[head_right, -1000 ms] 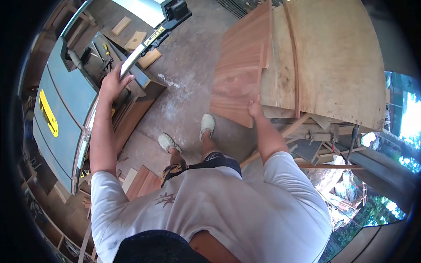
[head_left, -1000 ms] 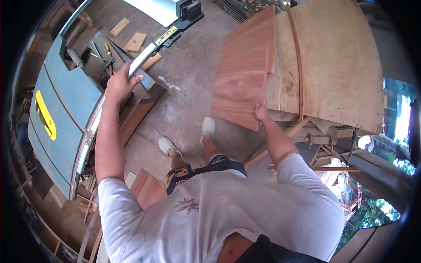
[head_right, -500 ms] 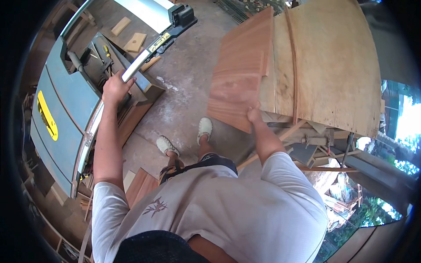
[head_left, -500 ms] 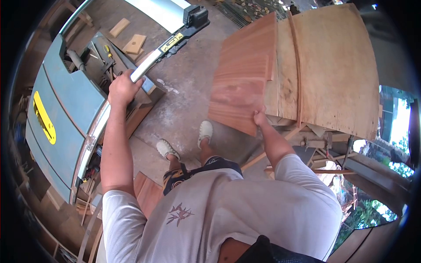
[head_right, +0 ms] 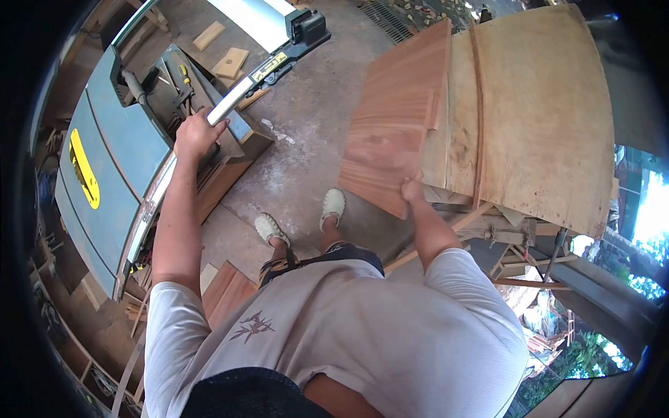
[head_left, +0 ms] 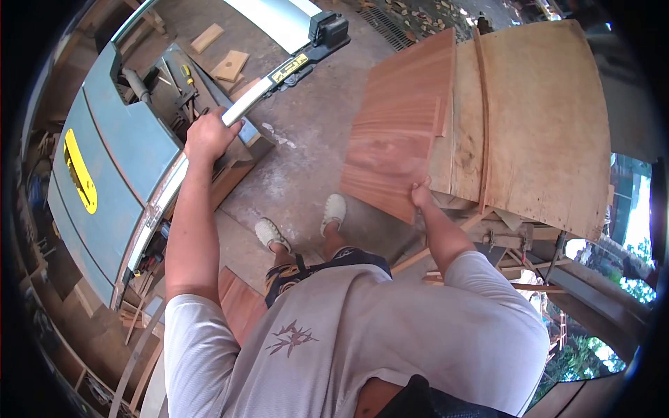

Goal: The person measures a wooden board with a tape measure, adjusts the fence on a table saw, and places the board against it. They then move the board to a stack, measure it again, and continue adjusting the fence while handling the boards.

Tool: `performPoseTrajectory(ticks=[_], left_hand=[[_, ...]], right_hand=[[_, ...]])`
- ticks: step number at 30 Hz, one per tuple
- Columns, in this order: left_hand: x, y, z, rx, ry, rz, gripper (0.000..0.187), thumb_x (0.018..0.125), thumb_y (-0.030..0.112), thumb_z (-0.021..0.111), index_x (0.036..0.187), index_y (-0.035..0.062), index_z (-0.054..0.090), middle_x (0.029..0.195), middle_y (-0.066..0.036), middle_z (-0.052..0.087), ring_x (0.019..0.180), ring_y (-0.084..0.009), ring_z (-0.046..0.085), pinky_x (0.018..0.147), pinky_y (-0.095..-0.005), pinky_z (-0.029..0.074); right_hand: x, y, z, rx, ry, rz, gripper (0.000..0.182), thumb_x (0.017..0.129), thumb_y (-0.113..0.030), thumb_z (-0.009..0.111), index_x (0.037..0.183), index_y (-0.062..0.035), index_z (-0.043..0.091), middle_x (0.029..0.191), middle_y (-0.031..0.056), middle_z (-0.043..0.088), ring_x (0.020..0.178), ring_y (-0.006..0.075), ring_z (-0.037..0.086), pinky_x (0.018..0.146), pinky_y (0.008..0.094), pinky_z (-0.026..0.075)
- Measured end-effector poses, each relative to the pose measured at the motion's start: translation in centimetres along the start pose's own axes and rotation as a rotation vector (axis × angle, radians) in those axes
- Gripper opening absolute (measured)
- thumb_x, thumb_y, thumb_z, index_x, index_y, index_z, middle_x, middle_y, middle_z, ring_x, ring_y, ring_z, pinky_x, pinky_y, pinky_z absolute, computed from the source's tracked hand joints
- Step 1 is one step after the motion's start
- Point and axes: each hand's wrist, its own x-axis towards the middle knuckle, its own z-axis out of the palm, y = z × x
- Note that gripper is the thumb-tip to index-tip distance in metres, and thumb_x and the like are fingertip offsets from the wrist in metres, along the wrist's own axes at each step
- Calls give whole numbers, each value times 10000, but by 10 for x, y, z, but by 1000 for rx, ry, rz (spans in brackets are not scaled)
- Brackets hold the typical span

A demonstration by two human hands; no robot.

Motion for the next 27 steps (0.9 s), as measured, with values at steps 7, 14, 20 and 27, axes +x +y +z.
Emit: performPoseTrajectory(ticks=[7,14,20,27], left_hand=[[-1,3,-4,3,-20,-13,478,803,460,617,1128,110,638,963,-177,677,949,-332,637,843,-429,487],[-1,2,0,-2,9,-14,483,802,465,616,1129,110,637,988,-180,672,964,-334,632,853,-431,486],[1,1,2,23,-1,-28,488,805,469,612,1140,114,630,1002,-178,670,974,-334,630,858,-431,487],[-3,5,-3,24,-14,-31,486,809,471,606,1136,112,629,1008,-177,669,975,-332,630,865,-434,486]], right_hand=[[7,10,7,29,57,-47,620,944,-171,448,1402,12,73,1262,321,487,1177,414,503,1005,433,379],[-10,-8,-8,30,22,-2,628,948,-196,449,1397,20,67,1253,337,486,1183,430,491,1002,443,378],[-13,-10,-9,48,16,-17,617,950,-210,444,1397,2,75,1239,344,493,1169,442,497,997,449,381],[-15,-13,-11,36,8,4,616,945,-213,452,1393,-6,84,1231,335,504,1161,438,505,990,449,387]])
